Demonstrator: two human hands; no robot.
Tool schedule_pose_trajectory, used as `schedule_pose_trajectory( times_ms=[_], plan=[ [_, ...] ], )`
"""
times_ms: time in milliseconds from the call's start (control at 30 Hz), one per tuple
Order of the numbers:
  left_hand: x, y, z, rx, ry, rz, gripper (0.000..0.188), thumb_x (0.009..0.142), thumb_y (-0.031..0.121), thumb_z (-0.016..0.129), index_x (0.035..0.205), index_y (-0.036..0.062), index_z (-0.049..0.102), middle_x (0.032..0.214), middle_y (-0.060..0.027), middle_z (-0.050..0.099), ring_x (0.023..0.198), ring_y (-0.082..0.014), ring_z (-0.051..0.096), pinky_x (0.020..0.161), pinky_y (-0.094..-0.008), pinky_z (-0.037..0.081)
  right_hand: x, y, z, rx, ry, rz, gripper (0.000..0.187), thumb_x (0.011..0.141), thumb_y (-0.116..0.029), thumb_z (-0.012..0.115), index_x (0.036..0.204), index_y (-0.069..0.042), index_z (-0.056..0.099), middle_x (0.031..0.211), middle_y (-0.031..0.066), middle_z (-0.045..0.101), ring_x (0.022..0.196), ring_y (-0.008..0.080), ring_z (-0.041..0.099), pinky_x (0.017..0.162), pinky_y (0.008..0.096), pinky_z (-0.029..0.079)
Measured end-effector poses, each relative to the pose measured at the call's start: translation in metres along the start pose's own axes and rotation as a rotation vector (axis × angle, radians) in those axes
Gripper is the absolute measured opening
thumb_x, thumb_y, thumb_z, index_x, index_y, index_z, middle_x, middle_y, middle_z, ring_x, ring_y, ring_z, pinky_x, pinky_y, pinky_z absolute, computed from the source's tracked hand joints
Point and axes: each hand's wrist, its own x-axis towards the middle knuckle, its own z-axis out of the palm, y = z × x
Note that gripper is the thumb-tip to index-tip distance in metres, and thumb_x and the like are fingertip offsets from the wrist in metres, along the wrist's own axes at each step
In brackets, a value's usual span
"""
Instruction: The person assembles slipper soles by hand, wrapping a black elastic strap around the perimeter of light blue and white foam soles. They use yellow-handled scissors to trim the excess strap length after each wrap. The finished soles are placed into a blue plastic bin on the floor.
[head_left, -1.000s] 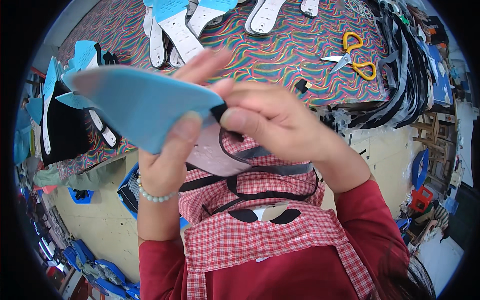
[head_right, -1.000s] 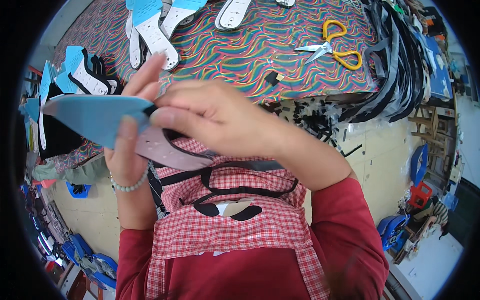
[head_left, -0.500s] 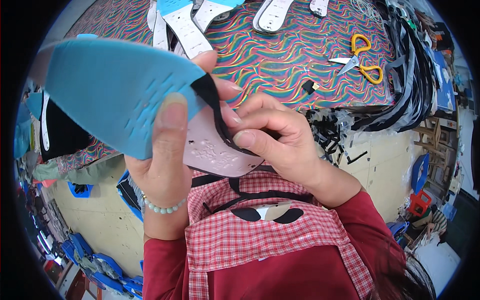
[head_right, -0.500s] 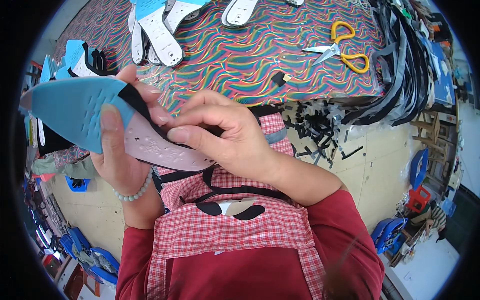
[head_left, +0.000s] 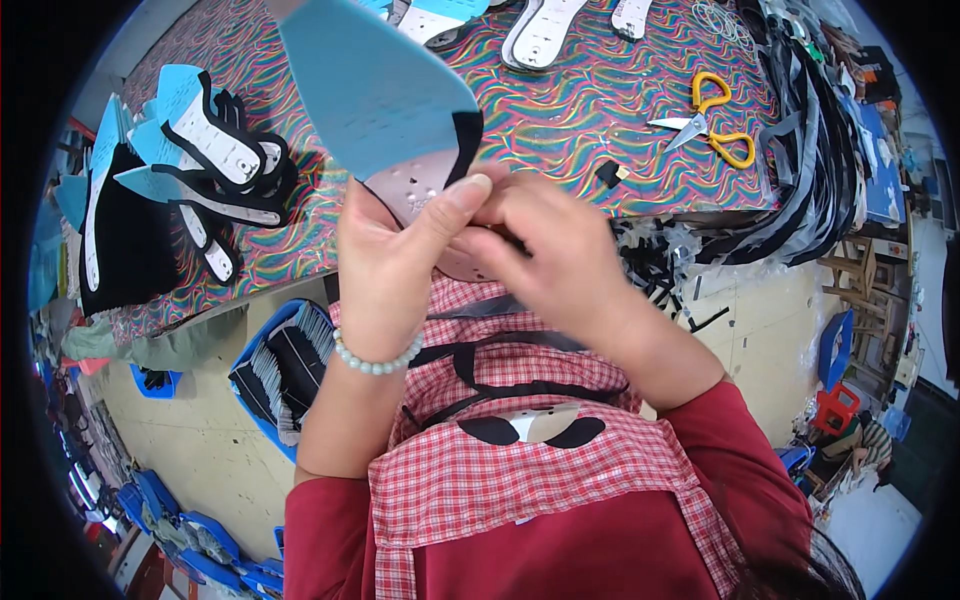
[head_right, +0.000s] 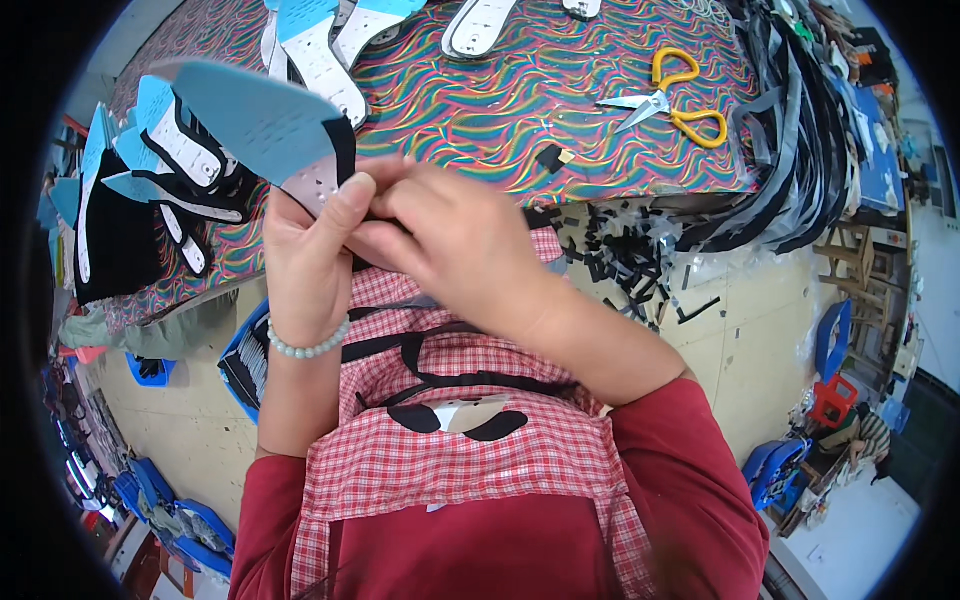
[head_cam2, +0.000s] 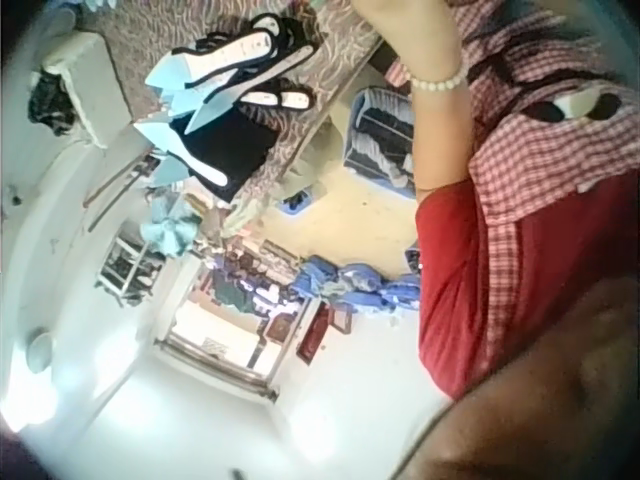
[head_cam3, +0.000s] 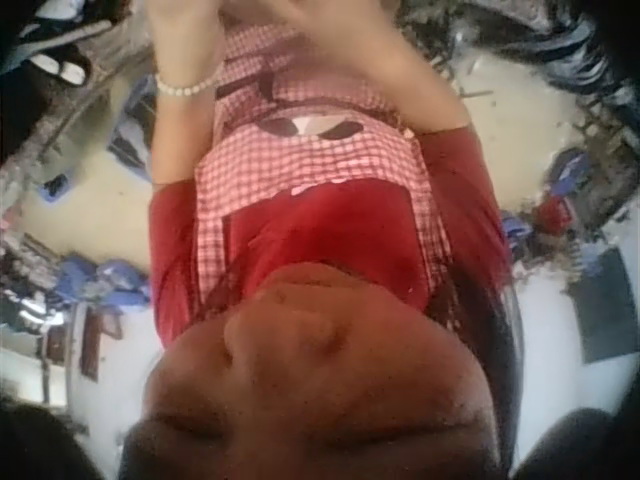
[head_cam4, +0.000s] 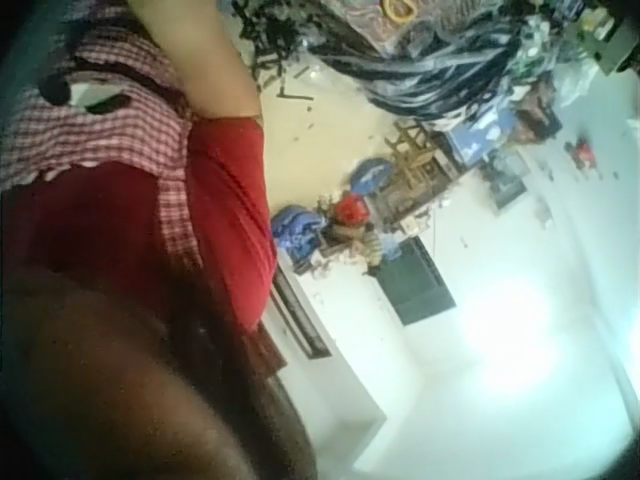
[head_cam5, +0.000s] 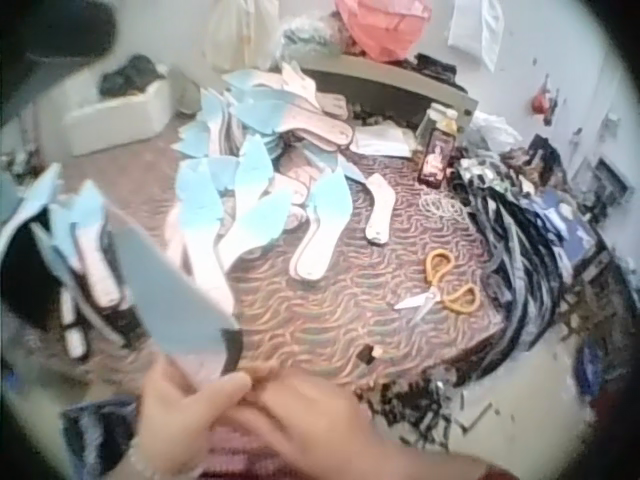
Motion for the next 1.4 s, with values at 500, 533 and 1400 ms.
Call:
schedule_pose_trajectory(
  times_ms=[500, 533, 1400],
  plan=[
    [0.022, 0.015, -0.02, -0.21, -0.172, 0.087, 0.039, 0.1, 0.031, 0.041, 0.092, -0.0035, 0.058, 0.058, -0.0029, 0.047, 0.076, -0.019, 0.059, 0.088, -0.0344, 0.044, 0.024, 0.023, -0.014, 0.742, -0.2, 0.424, 0.052, 0.091, -0.022, 0.06, 0.135, -0.002, 0.04, 0.104, 0.0122, 0.063, 0.091, 0.0194, 0.064, 0.079, 0.0312, 0.051],
    [0.019, 0.013, -0.023, -0.212, -0.154, 0.118, 0.038, 0.1, 0.031, 0.042, 0.091, -0.0024, 0.058, 0.058, -0.0023, 0.046, 0.075, -0.0191, 0.059, 0.089, -0.0362, 0.044, 0.02, 0.018, -0.02, 0.604, -0.404, 0.377, 0.057, 0.089, -0.018, 0.062, 0.137, -0.003, 0.037, 0.106, 0.0121, 0.064, 0.092, 0.0197, 0.064, 0.081, 0.0322, 0.05],
    [0.022, 0.07, -0.02, 1.16, -0.472, 0.594, 0.035, 0.063, 0.022, 0.079, 0.091, 0.0042, 0.067, 0.081, -0.0084, 0.062, 0.081, -0.0253, 0.058, 0.073, -0.0361, 0.044, 0.056, -0.01, -0.072, -0.148, -0.407, -0.243, 0.028, 0.081, -0.015, 0.065, 0.105, -0.004, 0.056, 0.089, 0.0095, 0.064, 0.075, 0.0286, 0.065, 0.06, 0.036, 0.051]
  ],
)
